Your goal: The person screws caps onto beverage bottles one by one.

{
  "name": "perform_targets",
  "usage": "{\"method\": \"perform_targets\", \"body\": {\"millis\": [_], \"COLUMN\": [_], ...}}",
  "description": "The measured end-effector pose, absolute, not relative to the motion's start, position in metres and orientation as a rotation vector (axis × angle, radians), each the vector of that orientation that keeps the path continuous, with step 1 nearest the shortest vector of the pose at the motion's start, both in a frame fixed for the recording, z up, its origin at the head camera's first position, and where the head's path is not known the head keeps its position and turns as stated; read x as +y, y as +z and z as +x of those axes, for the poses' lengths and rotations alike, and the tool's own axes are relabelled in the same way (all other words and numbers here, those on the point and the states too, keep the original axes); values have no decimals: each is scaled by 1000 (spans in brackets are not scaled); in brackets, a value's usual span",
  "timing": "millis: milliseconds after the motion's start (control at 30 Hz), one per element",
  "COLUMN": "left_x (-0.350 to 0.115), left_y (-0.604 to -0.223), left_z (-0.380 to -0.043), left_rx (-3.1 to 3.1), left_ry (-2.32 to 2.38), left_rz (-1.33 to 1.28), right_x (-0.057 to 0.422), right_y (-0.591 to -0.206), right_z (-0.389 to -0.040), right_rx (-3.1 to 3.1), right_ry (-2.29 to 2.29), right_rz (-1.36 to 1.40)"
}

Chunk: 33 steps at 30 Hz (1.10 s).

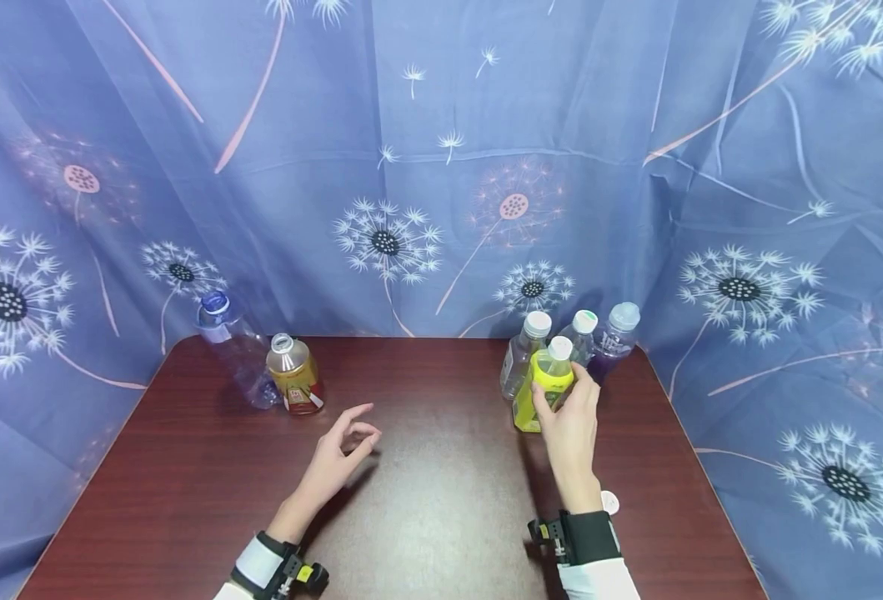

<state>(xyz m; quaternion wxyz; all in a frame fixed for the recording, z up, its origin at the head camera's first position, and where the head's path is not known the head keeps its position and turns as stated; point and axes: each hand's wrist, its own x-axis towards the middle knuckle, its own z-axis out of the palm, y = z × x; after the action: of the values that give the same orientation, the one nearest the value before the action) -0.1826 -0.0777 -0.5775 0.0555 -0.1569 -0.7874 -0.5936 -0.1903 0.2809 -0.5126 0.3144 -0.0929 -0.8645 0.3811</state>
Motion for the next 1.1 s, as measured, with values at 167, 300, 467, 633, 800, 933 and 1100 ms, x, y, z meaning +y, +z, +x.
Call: {"method": "perform_targets", "body": {"millis": [167,300,467,633,800,933,1100], "left_x": [-78,-78,-79,-80,-81,-82,-82], "left_y": [-577,-577,-577,-575,-571,-569,-564], "left_z": [-181,-180,-179,-177,-175,-172,-169], "left_rx": [-2399,-2417,-2433,-2427,-2410,-2416,-2421], "left_ry": [-1814,-1818,-1810,-1799,-1799,-1804,-1813], "left_rz": [-470,-463,-473,-482,-470,-477,-493], "right_x": [281,281,280,274,254,234,209], "right_y": [-511,-510,-506,-490,-478,-483,-495], "right_z": [-188,-187,-181,-162,-147,-138,-131], "right_rx": [-2283,-2292,-2308,-2180,-2071,-2100,-2154], "right_ry": [1027,1043,1040,898,899,911,960], "right_rz": [-243,-231,-214,-143,39,240,432]}}
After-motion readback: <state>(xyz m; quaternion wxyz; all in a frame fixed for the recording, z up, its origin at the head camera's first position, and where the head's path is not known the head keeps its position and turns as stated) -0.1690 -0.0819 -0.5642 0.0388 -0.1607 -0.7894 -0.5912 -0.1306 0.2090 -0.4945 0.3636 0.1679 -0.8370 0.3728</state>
